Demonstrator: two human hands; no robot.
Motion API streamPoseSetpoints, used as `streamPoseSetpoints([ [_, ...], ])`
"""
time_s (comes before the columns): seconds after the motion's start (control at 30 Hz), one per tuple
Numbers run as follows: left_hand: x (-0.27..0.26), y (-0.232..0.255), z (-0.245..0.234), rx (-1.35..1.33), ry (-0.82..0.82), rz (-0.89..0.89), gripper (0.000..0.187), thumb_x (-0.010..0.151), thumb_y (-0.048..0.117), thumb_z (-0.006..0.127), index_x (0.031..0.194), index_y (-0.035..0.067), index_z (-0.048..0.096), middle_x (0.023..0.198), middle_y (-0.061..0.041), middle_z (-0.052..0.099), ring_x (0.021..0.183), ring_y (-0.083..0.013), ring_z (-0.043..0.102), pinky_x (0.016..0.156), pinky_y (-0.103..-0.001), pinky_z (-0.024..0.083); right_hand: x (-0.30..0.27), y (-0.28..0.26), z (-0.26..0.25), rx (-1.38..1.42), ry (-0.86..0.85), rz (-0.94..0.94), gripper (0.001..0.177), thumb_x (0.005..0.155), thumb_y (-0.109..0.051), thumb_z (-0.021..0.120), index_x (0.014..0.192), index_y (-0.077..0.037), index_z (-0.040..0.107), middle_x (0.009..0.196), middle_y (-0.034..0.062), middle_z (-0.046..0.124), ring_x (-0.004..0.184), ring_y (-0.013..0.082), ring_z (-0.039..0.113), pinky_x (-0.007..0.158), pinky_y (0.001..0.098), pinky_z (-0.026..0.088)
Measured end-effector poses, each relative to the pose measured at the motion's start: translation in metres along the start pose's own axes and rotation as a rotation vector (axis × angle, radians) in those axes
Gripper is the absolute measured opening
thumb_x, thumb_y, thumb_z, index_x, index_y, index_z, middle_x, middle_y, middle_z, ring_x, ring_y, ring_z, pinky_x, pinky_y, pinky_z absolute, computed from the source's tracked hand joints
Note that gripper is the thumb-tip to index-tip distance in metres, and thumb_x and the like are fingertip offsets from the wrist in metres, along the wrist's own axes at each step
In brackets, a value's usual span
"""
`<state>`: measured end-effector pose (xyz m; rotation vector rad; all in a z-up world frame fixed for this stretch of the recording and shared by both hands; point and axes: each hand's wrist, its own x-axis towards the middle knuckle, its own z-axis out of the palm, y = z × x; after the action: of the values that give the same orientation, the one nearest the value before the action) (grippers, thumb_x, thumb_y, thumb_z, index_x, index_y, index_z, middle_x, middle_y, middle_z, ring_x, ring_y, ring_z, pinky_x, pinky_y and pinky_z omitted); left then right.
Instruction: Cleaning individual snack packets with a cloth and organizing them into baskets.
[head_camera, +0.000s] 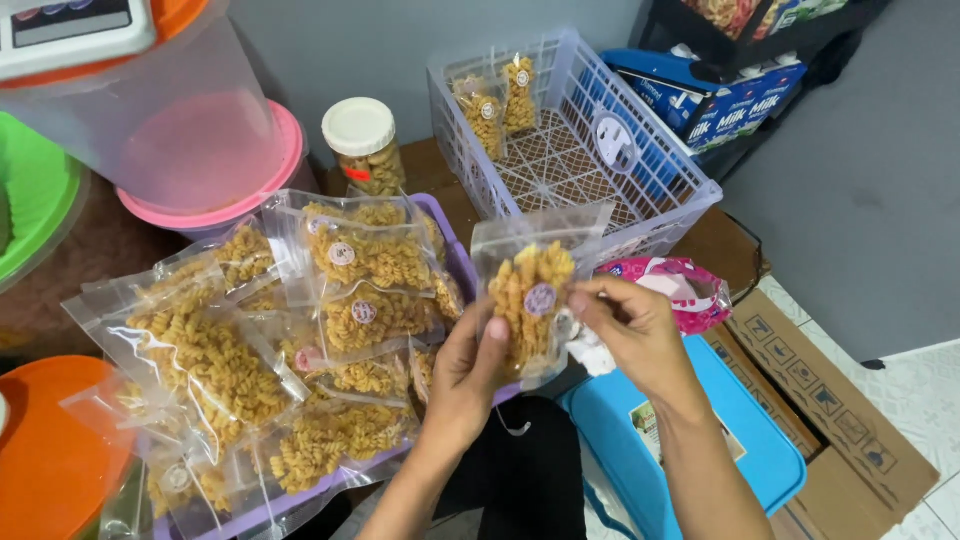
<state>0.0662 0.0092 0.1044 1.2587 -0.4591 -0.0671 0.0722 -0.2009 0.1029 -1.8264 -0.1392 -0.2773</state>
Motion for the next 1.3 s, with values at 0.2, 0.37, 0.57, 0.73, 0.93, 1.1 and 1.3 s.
streamPoseSetpoints([
  [0.2,0.117,-0.018,0.009,0.460,0.197,0.146,0.044,0.101,0.040,0.061,0.128,0.007,0.071,0.114,-0.021,0.066,0.109,-0.0386,0.065,0.096,-0.049,0.050,0.088,-0.040,-0.027,-0.075,0.206,-0.108,0.007,0.099,-0.013,0.075,0.102,-0.008,0.079,0.074,0.0015,0.066,0.072,0.0066,0.051,0.065,0.0230,0.046],
  [0.37,0.216,-0.026,0.010,0.683,0.177,0.115,0.041,0.099,0.039,0.061,0.126,0.009,0.068,0.110,-0.018,0.072,0.111,-0.0444,0.068,0.097,-0.056,0.052,0.195,0.018,-0.054,-0.067,0.256,-0.140,0.007,0.100,-0.012,0.071,0.098,-0.012,0.078,0.063,-0.0009,0.061,0.060,0.0032,0.050,0.056,0.0168,0.036],
  [0.57,0.313,-0.081,-0.017,0.952,0.167,0.022,0.022,0.097,0.030,0.066,0.112,0.015,0.061,0.099,-0.009,0.077,0.111,-0.0376,0.070,0.098,-0.052,0.053,0.282,0.088,-0.063,-0.148,0.257,-0.025,0.008,0.095,-0.016,0.072,0.095,-0.015,0.079,0.064,0.0001,0.067,0.058,0.0032,0.055,0.052,0.0154,0.035],
  [0.73,0.385,-0.148,-0.029,1.109,0.158,-0.075,0.021,0.097,0.034,0.061,0.105,0.018,0.072,0.097,-0.013,0.077,0.109,-0.0373,0.071,0.096,-0.051,0.055,0.341,0.154,-0.073,-0.235,0.292,0.110,0.010,0.093,-0.023,0.071,0.095,-0.019,0.080,0.067,-0.0011,0.072,0.060,0.0029,0.060,0.054,0.0146,0.040],
  [0.93,0.436,-0.187,-0.036,1.074,0.121,-0.129,0.019,0.094,0.031,0.063,0.104,0.020,0.075,0.093,-0.010,0.076,0.101,-0.0356,0.074,0.087,-0.049,0.059,0.413,0.241,-0.079,-0.374,0.364,0.301,0.009,0.089,-0.031,0.072,0.088,-0.030,0.081,0.065,-0.0067,0.073,0.062,0.0066,0.070,0.057,0.0185,0.052],
  [1.1,0.463,-0.200,-0.043,1.013,0.074,-0.158,0.027,0.098,0.023,0.055,0.108,0.005,0.073,0.096,-0.024,0.074,0.103,-0.0437,0.072,0.087,-0.053,0.060,0.460,0.298,-0.073,-0.348,0.396,0.374,0.010,0.088,-0.030,0.072,0.092,-0.028,0.081,0.075,-0.0020,0.077,0.077,0.0153,0.076,0.068,0.0267,0.061],
  [1.3,0.488,-0.226,-0.055,1.023,0.065,-0.192,0.030,0.097,0.027,0.056,0.102,0.005,0.077,0.094,-0.026,0.075,0.101,-0.0444,0.073,0.084,-0.054,0.061,0.490,0.336,-0.059,-0.363,0.419,0.457,0.010,0.090,-0.031,0.074,0.093,-0.029,0.083,0.086,0.0016,0.079,0.089,0.0224,0.077,0.075,0.0300,0.062],
])
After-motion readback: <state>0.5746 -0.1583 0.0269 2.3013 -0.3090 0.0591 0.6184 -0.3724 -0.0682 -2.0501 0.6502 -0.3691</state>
